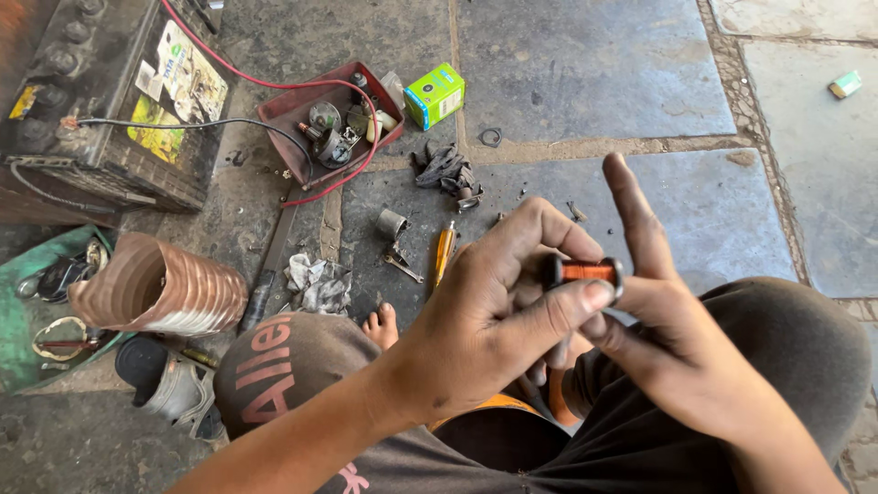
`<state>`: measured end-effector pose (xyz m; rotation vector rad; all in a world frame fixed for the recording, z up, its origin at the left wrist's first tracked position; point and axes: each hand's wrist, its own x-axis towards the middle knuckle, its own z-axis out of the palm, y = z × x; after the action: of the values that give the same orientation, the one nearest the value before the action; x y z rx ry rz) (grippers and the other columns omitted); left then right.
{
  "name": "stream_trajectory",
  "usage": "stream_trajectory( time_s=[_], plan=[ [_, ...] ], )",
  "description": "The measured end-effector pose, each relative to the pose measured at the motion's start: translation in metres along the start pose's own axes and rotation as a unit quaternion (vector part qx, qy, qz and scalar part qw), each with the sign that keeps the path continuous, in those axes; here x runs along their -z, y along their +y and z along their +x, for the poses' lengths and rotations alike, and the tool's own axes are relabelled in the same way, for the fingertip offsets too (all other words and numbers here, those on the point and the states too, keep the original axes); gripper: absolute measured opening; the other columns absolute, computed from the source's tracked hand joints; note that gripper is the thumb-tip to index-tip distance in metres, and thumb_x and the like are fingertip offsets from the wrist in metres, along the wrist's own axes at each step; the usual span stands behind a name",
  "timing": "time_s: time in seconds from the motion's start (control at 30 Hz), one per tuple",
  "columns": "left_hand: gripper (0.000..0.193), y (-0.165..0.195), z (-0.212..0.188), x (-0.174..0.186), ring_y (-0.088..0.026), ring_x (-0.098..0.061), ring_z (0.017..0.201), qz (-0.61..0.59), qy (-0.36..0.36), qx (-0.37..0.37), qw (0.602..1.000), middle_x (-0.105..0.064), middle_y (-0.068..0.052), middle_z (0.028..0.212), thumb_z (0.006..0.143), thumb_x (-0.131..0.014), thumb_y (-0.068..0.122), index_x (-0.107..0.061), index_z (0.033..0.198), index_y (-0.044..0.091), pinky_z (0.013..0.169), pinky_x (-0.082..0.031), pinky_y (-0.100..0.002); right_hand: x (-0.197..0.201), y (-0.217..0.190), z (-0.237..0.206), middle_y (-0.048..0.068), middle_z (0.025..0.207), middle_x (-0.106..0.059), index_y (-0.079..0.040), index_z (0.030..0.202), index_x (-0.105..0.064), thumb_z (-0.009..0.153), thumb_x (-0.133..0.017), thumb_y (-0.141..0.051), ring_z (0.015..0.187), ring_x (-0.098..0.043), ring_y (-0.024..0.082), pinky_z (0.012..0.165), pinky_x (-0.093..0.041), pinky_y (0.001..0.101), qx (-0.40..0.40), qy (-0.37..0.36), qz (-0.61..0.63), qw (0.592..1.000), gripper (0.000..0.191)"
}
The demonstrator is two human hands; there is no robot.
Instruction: The person sits on the floor and winds a length of copper wire around their fingers to form a tight coil. They repeatedly wrap the wire, adjust the coil with both hands, and continue winding until the coil is complete.
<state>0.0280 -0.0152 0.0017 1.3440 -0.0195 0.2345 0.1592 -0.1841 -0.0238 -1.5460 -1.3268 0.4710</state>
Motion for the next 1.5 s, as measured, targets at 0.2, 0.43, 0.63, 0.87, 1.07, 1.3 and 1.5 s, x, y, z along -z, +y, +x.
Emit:
stream_trajectory(
  time_s=[0.2,0.43,0.63,0.87,1.07,1.3,1.5],
  plan=[
    [0.020,-0.006,-0.011,-0.018,-0.006,-0.068,0.076,0.012,-0.033,0.036,0.999,-0.064,-0.004,0.091,0.104,-0.062,0.013,-0.050,0.115,0.001,0.058,-0.058,-0.023,0.002,0.000,0.003,0.021,0.177,0.009,-0.001,0.130,-0.064,0.104,-0.052,-0.039,0.165,-0.001,0.038,0.123,-0.017,0.0474,0.002,-0.019,0.191,0.981,0.047],
    [0.022,-0.025,-0.023,-0.021,-0.006,-0.068,0.069,0.174,-0.033,-0.085,0.980,-0.070,-0.006,0.085,0.107,-0.068,0.014,-0.051,0.115,0.003,0.062,-0.054,-0.025,-0.003,-0.002,0.002,0.019,0.180,-0.003,0.004,0.127,-0.067,0.104,-0.054,-0.048,0.160,-0.004,0.040,0.126,-0.008,0.0558,-0.076,0.031,0.395,0.915,0.059],
    [0.016,-0.036,-0.032,-0.021,-0.009,-0.067,0.069,0.063,-0.003,-0.057,0.996,-0.070,-0.006,0.088,0.106,-0.070,0.012,-0.060,0.114,0.002,0.063,-0.054,-0.023,-0.005,-0.010,0.000,0.022,0.177,-0.007,0.001,0.115,-0.071,0.101,-0.067,-0.029,0.164,-0.008,0.044,0.125,-0.015,0.0594,-0.045,0.064,0.324,0.943,0.034],
    [0.024,-0.064,-0.031,-0.014,-0.013,-0.066,0.063,-0.266,0.024,0.143,0.953,-0.069,-0.008,0.081,0.104,-0.065,0.027,-0.065,0.112,0.005,0.047,-0.046,-0.024,-0.007,-0.024,0.001,0.023,0.176,-0.010,-0.002,0.114,-0.071,0.103,-0.063,-0.033,0.164,-0.010,0.043,0.124,-0.016,0.0599,-0.018,0.101,0.211,0.972,0.034],
    [0.029,-0.082,-0.013,-0.013,-0.009,-0.065,0.068,-0.259,0.089,0.232,0.934,-0.063,0.000,0.082,0.105,-0.059,0.035,-0.064,0.107,0.006,0.052,-0.051,-0.027,-0.003,-0.022,-0.004,0.022,0.176,-0.004,-0.003,0.116,-0.071,0.105,-0.060,-0.029,0.164,-0.007,0.043,0.125,-0.013,0.0583,0.001,-0.007,0.201,0.980,0.031],
    [0.031,-0.054,0.011,0.013,-0.006,-0.059,0.062,-0.132,0.138,0.093,0.977,-0.069,-0.003,0.080,0.105,-0.064,0.029,-0.069,0.099,-0.001,0.053,-0.049,-0.024,0.007,-0.013,-0.003,0.023,0.179,-0.004,-0.002,0.123,-0.073,0.101,-0.062,-0.017,0.163,-0.010,0.038,0.123,-0.018,0.0497,-0.044,-0.081,0.148,0.985,0.029],
    [0.021,-0.031,0.002,-0.001,-0.007,-0.060,0.058,-0.175,0.137,0.074,0.972,-0.067,-0.005,0.076,0.102,-0.067,0.019,-0.066,0.098,-0.001,0.051,-0.052,-0.025,0.007,-0.010,0.003,0.027,0.173,-0.007,-0.006,0.113,-0.074,0.088,-0.070,-0.013,0.163,-0.008,0.041,0.124,-0.017,0.0506,0.003,-0.026,-0.125,0.992,0.026]
  ],
)
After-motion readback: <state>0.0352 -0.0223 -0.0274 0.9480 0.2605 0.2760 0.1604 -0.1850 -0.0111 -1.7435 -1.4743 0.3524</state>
